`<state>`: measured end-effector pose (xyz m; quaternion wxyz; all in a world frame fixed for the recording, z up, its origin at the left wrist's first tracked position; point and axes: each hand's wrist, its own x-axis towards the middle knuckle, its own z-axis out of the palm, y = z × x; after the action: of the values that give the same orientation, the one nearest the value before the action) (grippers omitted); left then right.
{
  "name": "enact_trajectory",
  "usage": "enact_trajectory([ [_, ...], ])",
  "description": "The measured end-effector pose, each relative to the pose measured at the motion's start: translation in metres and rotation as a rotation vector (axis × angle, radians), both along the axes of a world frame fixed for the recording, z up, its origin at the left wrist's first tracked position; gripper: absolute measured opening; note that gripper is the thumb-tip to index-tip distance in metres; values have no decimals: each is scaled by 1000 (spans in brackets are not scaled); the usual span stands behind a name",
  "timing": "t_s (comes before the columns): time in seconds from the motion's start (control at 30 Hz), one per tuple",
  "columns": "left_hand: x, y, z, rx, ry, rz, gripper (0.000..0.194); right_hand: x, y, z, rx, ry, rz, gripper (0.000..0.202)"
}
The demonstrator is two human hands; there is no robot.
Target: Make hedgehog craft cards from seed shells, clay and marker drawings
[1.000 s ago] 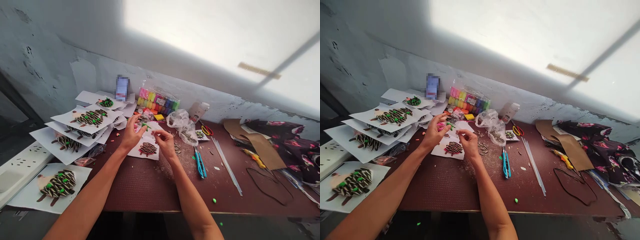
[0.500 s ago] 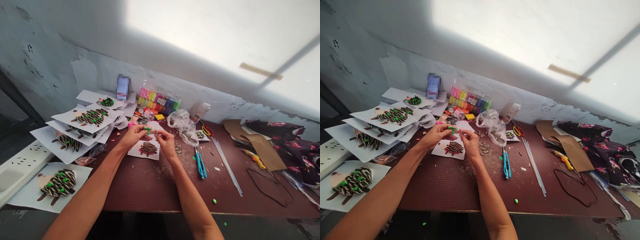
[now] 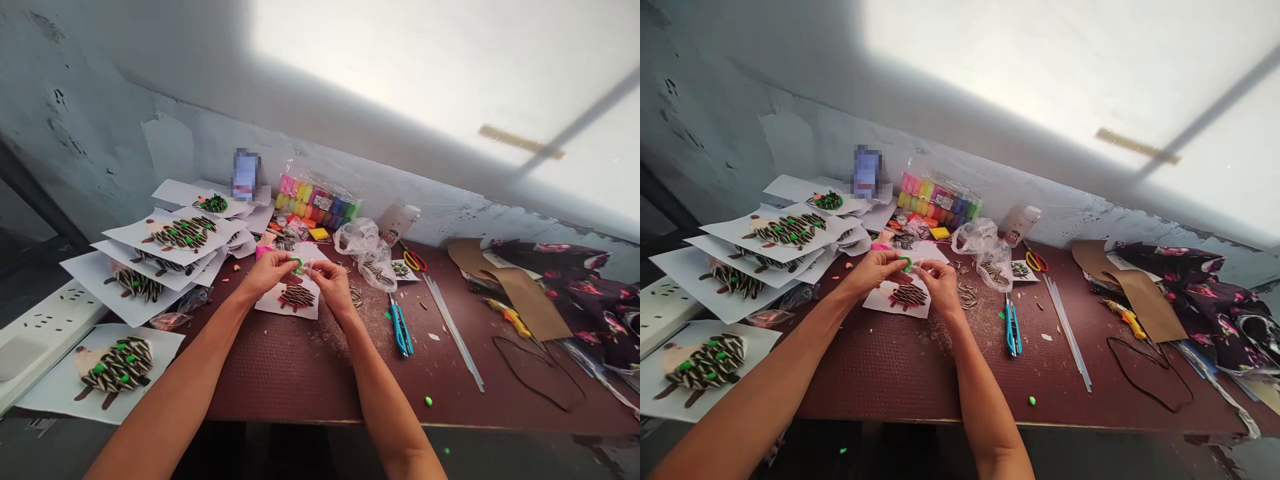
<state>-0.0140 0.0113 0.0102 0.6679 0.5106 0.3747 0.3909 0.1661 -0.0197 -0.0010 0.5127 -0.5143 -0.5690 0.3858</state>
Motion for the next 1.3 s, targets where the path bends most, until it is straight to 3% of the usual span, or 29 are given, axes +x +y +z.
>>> enact_trajectory([
  [0.13, 0, 1, -2, 9, -7, -29, 39, 0, 0, -2, 33, -70, -17, 35],
  [0.3, 4, 0, -4, -27, -12, 28, 24, -3, -3, 0, 34, -174, 10, 28],
  [0.47, 3, 0, -7, -33, -29, 51, 27, -4, -6, 2, 59, -262, 4, 21],
  [0.7, -1, -3, -6, 29, -132, -59, 36, -5, -6, 4, 109, -235, -34, 22],
  [1.0, 6, 0, -6, -2, -31, 17, 33, -3, 0, -1, -33, -80, 68, 30],
  [1.13, 4, 0, -6, -19, 1, 22, 40, -3, 0, -3, -44, -53, 39, 32],
  [1.3, 1, 3, -8, 59, -21, 131, 46, -1, -1, -1, -8, -40, -17, 30],
])
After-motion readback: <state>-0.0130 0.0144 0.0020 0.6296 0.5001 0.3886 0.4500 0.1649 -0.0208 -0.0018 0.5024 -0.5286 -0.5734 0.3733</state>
